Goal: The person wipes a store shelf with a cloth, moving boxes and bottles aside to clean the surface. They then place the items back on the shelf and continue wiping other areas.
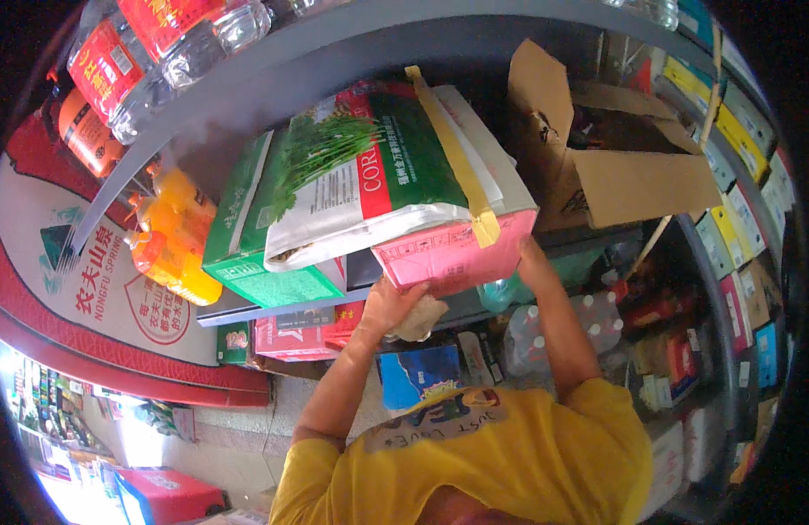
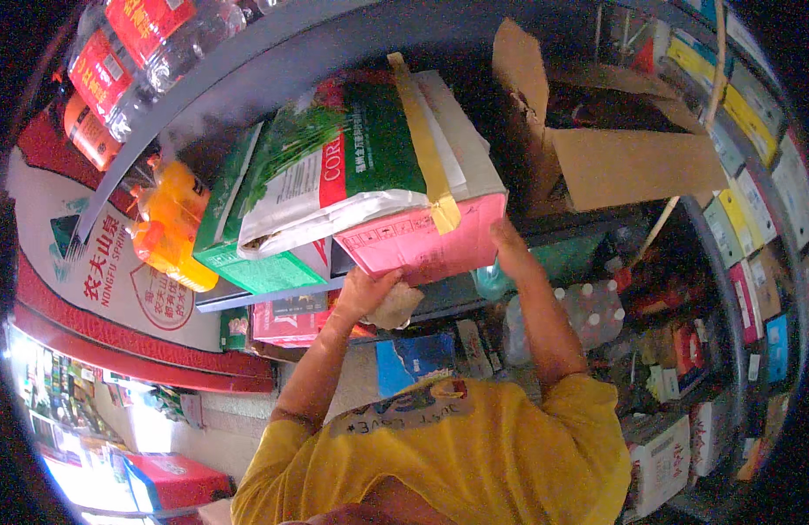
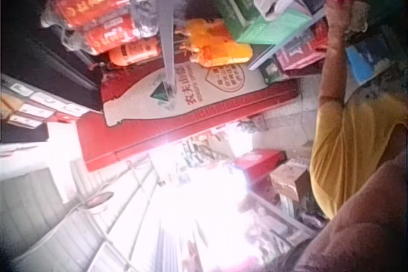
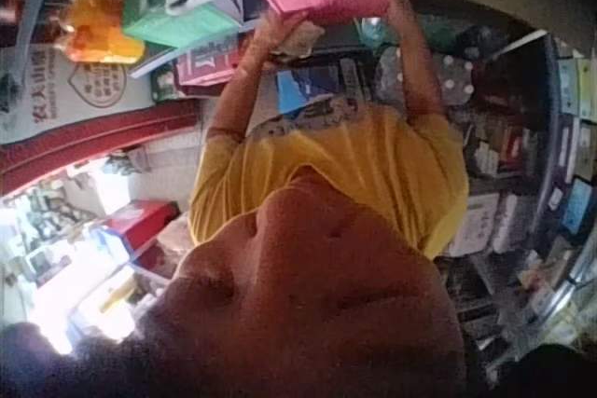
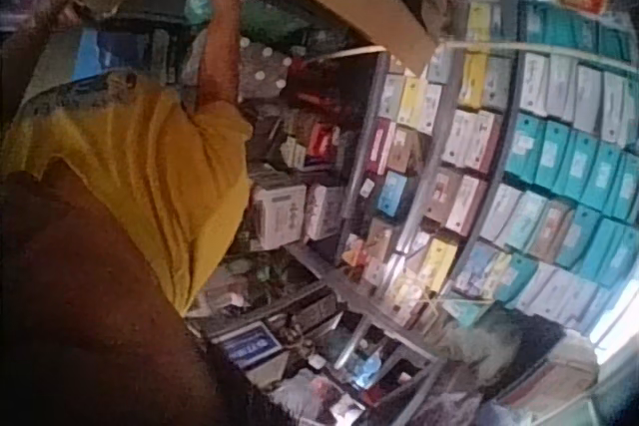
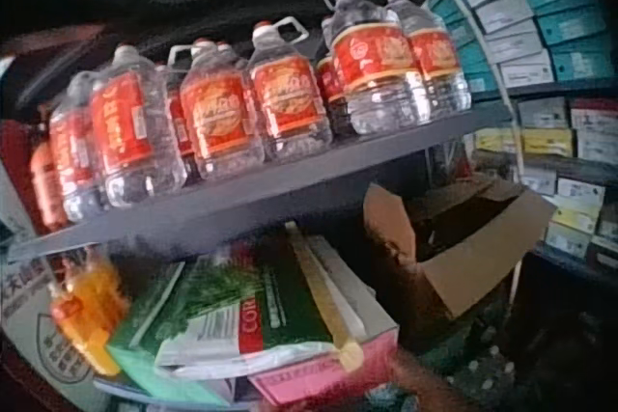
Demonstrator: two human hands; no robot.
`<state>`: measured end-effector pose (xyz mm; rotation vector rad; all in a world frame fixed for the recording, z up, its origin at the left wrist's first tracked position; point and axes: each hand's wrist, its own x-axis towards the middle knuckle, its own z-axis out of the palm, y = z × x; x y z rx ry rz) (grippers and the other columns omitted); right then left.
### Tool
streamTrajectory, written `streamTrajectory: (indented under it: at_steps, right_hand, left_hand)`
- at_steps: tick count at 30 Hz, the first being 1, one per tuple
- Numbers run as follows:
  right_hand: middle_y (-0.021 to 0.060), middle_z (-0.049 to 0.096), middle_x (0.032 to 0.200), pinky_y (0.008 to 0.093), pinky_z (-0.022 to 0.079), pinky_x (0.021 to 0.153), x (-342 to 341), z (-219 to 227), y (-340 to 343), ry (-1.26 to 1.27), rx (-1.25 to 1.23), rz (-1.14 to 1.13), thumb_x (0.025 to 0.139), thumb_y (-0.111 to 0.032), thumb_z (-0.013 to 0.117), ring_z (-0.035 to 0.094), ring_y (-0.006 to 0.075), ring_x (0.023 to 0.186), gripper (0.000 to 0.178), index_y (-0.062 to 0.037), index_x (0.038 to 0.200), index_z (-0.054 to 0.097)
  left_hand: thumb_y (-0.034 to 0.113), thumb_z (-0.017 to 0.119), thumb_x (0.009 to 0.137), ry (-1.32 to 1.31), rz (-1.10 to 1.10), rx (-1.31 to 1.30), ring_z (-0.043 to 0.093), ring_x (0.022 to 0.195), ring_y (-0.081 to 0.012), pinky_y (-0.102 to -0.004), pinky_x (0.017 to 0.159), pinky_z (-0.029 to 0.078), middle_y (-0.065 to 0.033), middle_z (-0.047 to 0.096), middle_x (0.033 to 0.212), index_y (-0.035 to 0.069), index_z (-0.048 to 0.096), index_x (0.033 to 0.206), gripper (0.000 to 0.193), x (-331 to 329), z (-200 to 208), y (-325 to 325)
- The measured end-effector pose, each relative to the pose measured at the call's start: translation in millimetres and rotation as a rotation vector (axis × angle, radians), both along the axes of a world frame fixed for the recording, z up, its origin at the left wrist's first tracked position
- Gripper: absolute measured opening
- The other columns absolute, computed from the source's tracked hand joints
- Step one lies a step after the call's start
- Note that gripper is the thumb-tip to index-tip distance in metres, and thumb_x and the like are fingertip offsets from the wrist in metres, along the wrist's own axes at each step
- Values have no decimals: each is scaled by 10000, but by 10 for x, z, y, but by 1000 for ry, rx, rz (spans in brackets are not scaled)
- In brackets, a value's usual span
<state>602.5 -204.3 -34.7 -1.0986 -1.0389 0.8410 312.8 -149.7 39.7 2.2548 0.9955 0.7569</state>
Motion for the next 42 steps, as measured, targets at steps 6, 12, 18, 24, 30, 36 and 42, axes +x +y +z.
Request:
streamTrajectory:
  at_steps: [6,12,18,24,30,36,42]
  right_hand:
    - [119,478,1146,309,339,903,-349,558,-363,-36,97,-249,853,-253,470,450,205,1048,453,26,1201,391]
    - [140,536,1006,333,394,804,-315,717,-319,-296,-40,-699,834,-257,511,509,220,923,392,31,1097,467]
    - [166,531,984,334,406,785,-89,549,-262,-517,-14,-793,828,-266,532,508,222,924,363,11,1061,497]
    - [139,452,1174,311,386,864,-197,652,-426,-202,172,-621,844,-203,524,473,210,1025,427,2,1196,400]
    - [134,422,1225,315,362,898,-215,715,-559,33,176,-532,861,-174,496,464,202,1053,443,-9,1246,351]
    - [125,433,1208,322,387,874,-272,799,-876,82,28,-421,882,-257,457,480,187,1027,425,-45,1240,374]
    - [100,527,1067,292,430,814,-192,779,-1181,60,-19,-413,881,-254,465,535,165,902,358,-45,1171,457]
  left_hand:
    - [326,617,731,32,-152,3,556,866,-381,-426,737,452,-225,568,964,46,486,1091,474,84,-85,264]
    - [342,620,726,-1,-135,-34,549,845,-421,-451,731,444,-274,552,950,32,142,1311,816,410,-184,321]
    - [356,660,692,-114,-232,-27,521,925,-436,-430,776,437,-303,507,1040,41,44,1339,947,440,-128,439]
    - [531,517,764,-888,-389,-1570,526,905,-284,-410,749,466,-210,238,1333,135,265,1320,728,-217,-354,677]
    - [529,458,767,-1858,-916,-1799,522,548,-165,-261,466,441,-150,383,1179,39,228,1304,762,-341,-450,348]
    - [498,360,810,-1825,-465,-1521,493,513,-118,-263,395,413,5,512,773,23,278,1290,681,-151,-172,298]
    - [402,431,805,-1964,-650,-1472,581,703,-108,-261,476,472,-23,538,1136,149,556,1048,373,-31,-46,247]
